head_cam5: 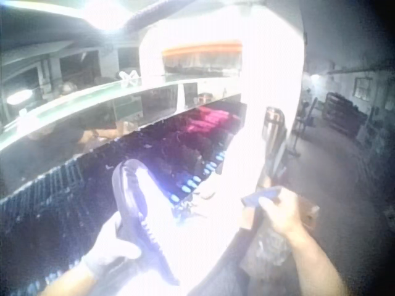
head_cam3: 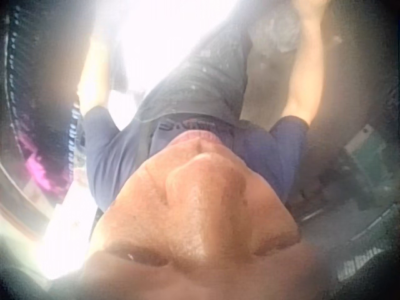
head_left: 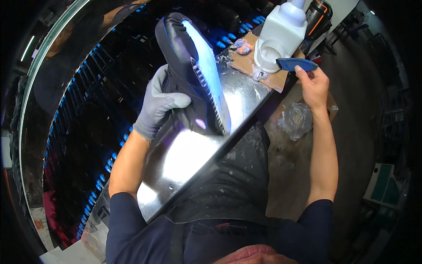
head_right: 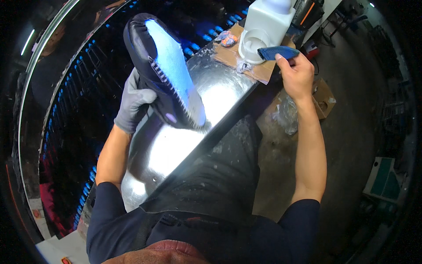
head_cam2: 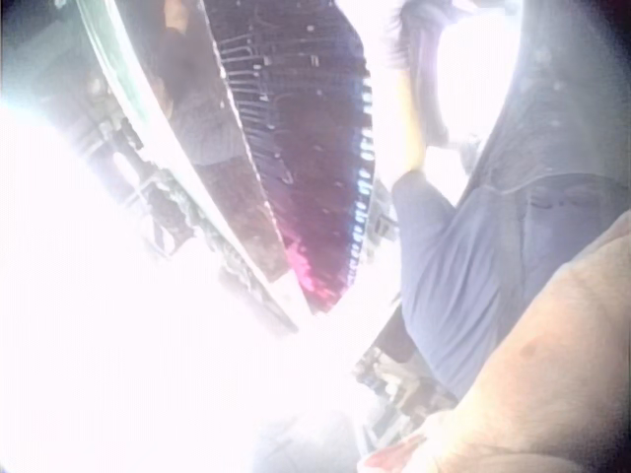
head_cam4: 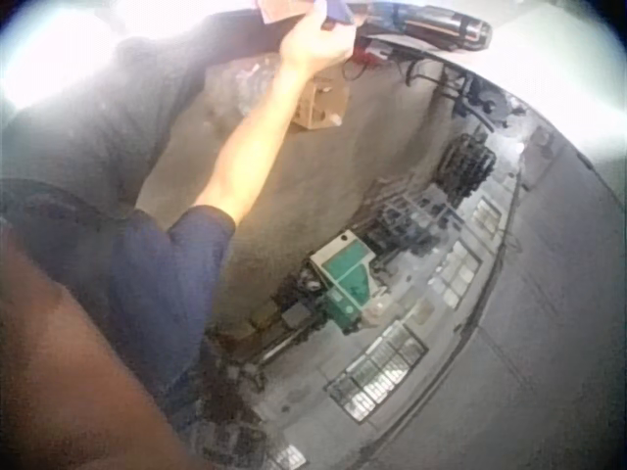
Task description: The person holds a black sneaker and repeatedly scrubs its upper and side panels with a blue brush. The person rotates the shoe to reach different areas and continues scrubbing the same regions multiple times.
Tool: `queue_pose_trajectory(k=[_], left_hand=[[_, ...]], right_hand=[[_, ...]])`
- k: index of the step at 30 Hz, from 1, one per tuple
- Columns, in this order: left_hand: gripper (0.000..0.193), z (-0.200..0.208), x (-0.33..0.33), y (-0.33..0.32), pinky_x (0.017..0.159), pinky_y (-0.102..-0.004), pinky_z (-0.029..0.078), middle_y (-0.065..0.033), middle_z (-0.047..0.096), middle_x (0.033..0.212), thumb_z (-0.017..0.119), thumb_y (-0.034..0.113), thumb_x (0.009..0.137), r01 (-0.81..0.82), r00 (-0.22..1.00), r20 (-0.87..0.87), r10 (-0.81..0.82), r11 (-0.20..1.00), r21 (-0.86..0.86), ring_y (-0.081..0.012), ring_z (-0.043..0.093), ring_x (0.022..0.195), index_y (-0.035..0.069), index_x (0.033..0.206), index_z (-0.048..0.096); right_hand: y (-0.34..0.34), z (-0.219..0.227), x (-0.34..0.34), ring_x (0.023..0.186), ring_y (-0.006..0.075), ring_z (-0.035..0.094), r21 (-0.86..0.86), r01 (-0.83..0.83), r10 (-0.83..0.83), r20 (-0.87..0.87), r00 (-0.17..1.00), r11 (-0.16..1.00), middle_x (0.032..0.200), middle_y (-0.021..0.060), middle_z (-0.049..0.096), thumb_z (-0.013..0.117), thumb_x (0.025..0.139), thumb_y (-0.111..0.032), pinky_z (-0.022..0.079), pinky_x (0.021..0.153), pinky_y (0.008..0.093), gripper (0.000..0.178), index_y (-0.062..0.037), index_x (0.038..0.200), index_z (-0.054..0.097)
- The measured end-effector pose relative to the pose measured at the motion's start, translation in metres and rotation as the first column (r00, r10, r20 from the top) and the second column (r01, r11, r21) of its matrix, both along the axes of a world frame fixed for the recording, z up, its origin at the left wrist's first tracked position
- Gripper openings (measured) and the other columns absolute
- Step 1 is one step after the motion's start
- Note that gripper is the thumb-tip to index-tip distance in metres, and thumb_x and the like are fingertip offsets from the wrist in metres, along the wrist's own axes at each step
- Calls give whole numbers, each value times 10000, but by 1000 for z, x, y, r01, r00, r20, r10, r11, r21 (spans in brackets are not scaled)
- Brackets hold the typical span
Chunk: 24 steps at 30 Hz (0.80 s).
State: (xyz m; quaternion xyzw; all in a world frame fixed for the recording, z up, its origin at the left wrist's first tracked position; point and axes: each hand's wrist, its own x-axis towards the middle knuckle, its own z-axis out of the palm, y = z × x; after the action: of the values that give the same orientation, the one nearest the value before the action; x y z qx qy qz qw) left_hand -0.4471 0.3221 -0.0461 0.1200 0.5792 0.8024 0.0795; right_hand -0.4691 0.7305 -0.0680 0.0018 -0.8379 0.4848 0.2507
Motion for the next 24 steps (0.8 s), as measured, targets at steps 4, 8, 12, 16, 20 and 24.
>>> queue_pose_trajectory(k=[4, 8, 12, 16, 20, 24], left_hand=[[898, 25, 11, -10, 1105, -391, 549, -135, 689, 1312, 880, 136, 741, 79, 994, 68, -89, 986, 145, -244, 691, 1213, -29, 1515, 456], [815, -42, 36, -35, 1095, -432, 563, -212, 662, 1382, 828, 128, 814, 156, 954, 137, -268, 829, 537, -312, 681, 1250, -46, 1525, 469], [713, -64, 58, -19, 1041, -476, 610, -272, 673, 1364, 791, 84, 833, 79, 919, 309, -244, 884, 461, -358, 734, 1164, -77, 1474, 524], [730, -63, 62, -28, 1034, -470, 612, -271, 674, 1359, 782, 69, 848, 57, 880, 397, -260, 888, 456, -364, 733, 1161, -73, 1502, 490], [763, -69, 58, -28, 1028, -464, 613, -263, 674, 1358, 792, 83, 851, 46, 884, 401, -241, 898, 438, -355, 736, 1154, -74, 1520, 458], [792, -87, 47, -32, 1024, -464, 614, -259, 672, 1357, 812, 94, 818, 48, 909, 369, -195, 927, 372, -352, 734, 1155, -67, 1511, 464]], right_hand=[[-10, 9, -29, 714, 196, 661, 295, 27, -28, 1, 1000, 955, 851, 105, 696, 767, 909, -138, 518, 687, 342, 178, 0, 1021, 751], [-21, 11, -49, 763, 340, 672, 428, 12, -23, 20, 1000, 904, 912, 163, 699, 759, 899, -188, 526, 717, 422, 219, 9, 988, 727], [-14, -2, -67, 814, 405, 671, 517, -31, 22, 22, 1000, 856, 885, 185, 700, 741, 901, -197, 525, 744, 463, 219, 7, 977, 723], [-15, 1, -69, 762, 322, 716, 438, -68, 27, 100, 995, 896, 839, 170, 733, 765, 896, -202, 547, 724, 442, 246, 19, 999, 732], [5, -10, -80, 739, 137, 698, -140, 23, 17, 275, 961, 990, 857, 83, 741, 775, 961, -193, 577, 661, 258, 234, 36, 980, 728], [16, -26, -74, 825, 194, 740, -517, 66, 104, 293, 950, 853, 955, 137, 754, 760, 984, -171, 617, 698, 293, 236, 52, 1029, 697]])
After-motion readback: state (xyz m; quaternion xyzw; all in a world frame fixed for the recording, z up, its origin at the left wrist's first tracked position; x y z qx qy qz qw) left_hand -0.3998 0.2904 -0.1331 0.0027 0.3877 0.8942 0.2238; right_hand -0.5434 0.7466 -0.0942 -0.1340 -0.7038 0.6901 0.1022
